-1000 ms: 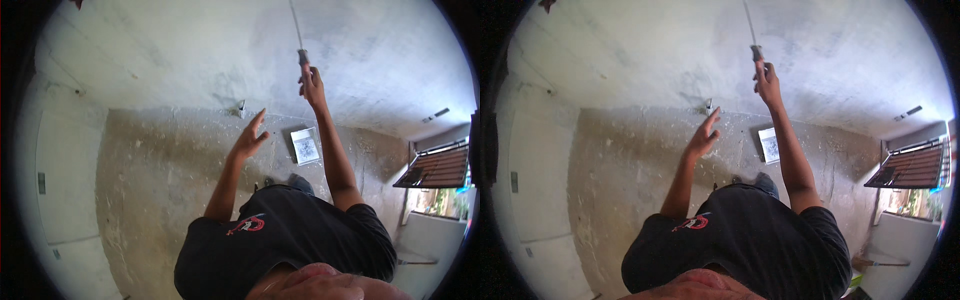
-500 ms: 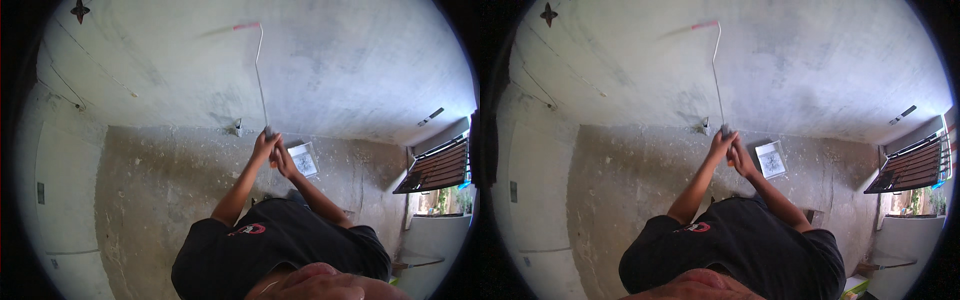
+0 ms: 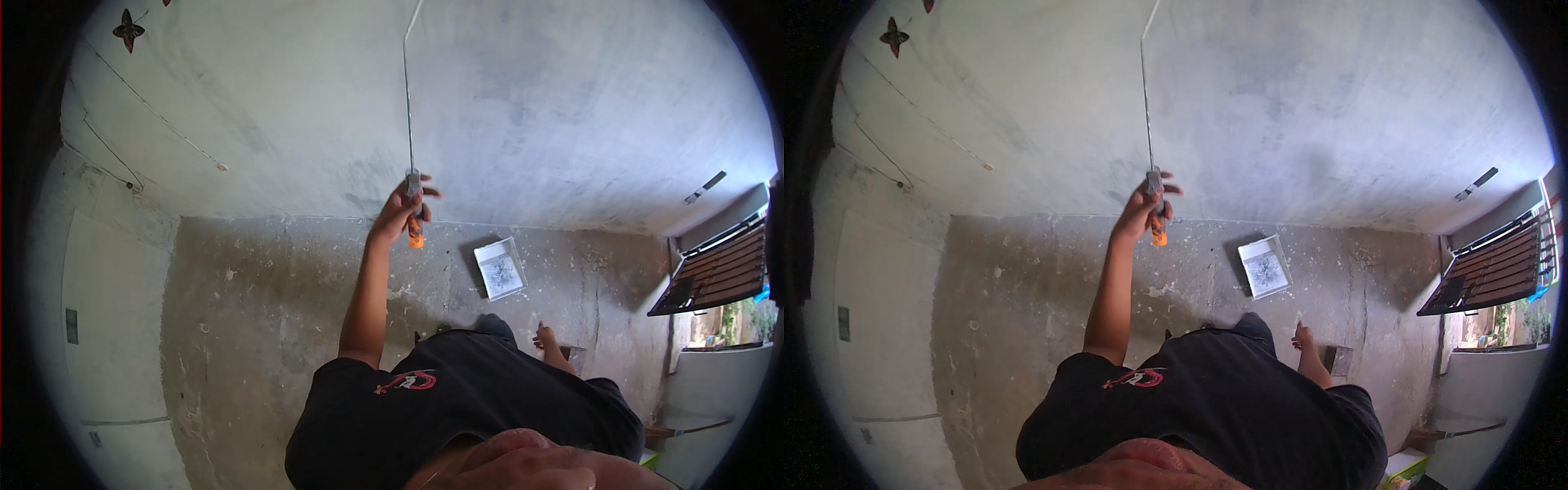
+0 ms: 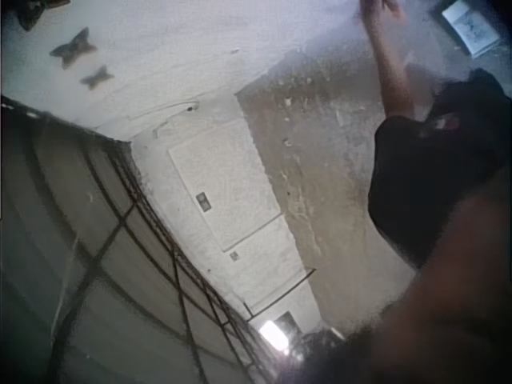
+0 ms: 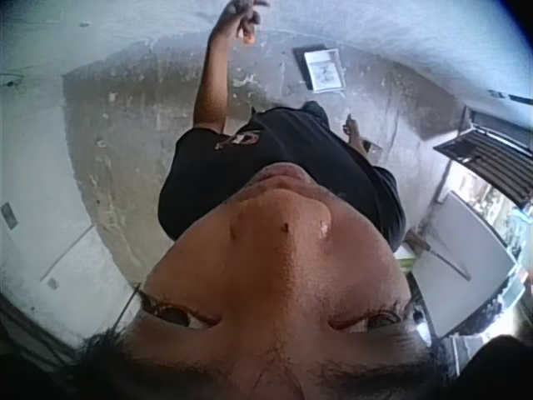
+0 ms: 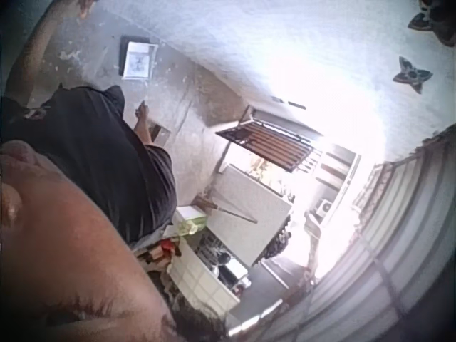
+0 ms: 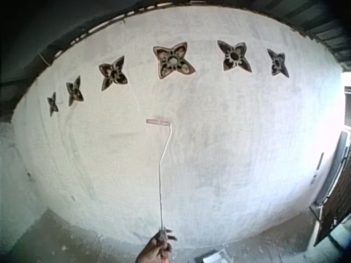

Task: The person is painting a wall using a paint roller.

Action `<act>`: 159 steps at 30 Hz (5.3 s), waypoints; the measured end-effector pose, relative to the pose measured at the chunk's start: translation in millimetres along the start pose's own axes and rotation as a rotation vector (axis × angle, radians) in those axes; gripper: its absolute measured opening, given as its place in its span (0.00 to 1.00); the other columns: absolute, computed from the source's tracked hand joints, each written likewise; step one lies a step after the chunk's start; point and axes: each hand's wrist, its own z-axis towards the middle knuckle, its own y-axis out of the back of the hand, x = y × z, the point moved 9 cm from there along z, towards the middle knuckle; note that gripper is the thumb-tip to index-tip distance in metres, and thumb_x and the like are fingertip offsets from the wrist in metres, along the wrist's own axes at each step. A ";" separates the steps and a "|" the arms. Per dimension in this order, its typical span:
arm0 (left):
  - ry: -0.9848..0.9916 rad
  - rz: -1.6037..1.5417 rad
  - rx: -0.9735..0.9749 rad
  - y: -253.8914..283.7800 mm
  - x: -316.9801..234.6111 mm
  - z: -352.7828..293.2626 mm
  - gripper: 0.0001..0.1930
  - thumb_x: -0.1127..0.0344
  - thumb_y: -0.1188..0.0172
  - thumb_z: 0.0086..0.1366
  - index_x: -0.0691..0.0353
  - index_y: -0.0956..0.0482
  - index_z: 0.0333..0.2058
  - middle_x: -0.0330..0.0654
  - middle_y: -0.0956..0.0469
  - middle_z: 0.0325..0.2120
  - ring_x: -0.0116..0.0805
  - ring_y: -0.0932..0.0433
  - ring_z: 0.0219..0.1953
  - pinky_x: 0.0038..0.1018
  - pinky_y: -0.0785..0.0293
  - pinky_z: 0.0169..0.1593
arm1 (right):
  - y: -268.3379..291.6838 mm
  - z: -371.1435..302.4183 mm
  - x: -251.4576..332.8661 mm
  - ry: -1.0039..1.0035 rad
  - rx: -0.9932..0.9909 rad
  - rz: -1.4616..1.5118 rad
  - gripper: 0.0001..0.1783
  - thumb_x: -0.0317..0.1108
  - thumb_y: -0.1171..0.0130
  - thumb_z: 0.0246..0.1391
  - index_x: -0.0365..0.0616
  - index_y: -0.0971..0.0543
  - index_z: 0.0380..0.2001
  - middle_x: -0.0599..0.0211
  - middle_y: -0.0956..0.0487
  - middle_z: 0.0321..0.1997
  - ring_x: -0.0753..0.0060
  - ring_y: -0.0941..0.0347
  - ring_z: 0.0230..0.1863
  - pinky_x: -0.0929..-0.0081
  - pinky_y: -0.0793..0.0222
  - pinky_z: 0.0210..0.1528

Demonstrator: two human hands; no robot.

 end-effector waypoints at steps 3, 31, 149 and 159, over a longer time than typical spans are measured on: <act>0.404 -0.004 -0.072 22.4 117.1 -24.5 0.17 0.53 0.38 0.62 0.58 0.29 0.41 0.30 0.34 0.15 0.18 0.35 0.14 0.18 0.42 0.16 | 9.9 3.1 27.2 0.164 0.038 0.068 0.33 0.64 0.64 0.61 0.44 0.27 0.42 0.57 0.21 0.29 0.64 0.29 0.19 0.63 0.32 0.22; -0.267 1.011 -0.649 -14.8 26.7 16.1 0.20 0.58 0.43 0.66 0.65 0.34 0.49 0.55 0.23 0.34 0.52 0.22 0.36 0.38 0.28 0.39 | 87.5 52.6 145.9 0.273 0.139 0.014 0.26 0.58 0.58 0.61 0.46 0.26 0.41 0.62 0.22 0.26 0.71 0.31 0.17 0.69 0.34 0.19; -0.038 1.329 -0.797 98.5 89.2 41.3 0.19 0.61 0.37 0.54 0.65 0.26 0.42 0.58 0.21 0.32 0.59 0.22 0.36 0.45 0.25 0.38 | 76.1 67.9 116.9 0.250 0.203 -0.146 0.26 0.53 0.55 0.59 0.37 0.26 0.38 0.55 0.22 0.24 0.67 0.32 0.12 0.68 0.36 0.12; 0.051 1.454 -0.858 99.2 176.2 -7.0 0.27 0.63 0.39 0.56 0.68 0.32 0.53 0.59 0.21 0.37 0.57 0.22 0.41 0.45 0.26 0.43 | 66.9 16.0 173.3 0.399 0.166 -0.018 0.23 0.54 0.53 0.60 0.43 0.26 0.38 0.63 0.24 0.25 0.72 0.30 0.19 0.73 0.33 0.20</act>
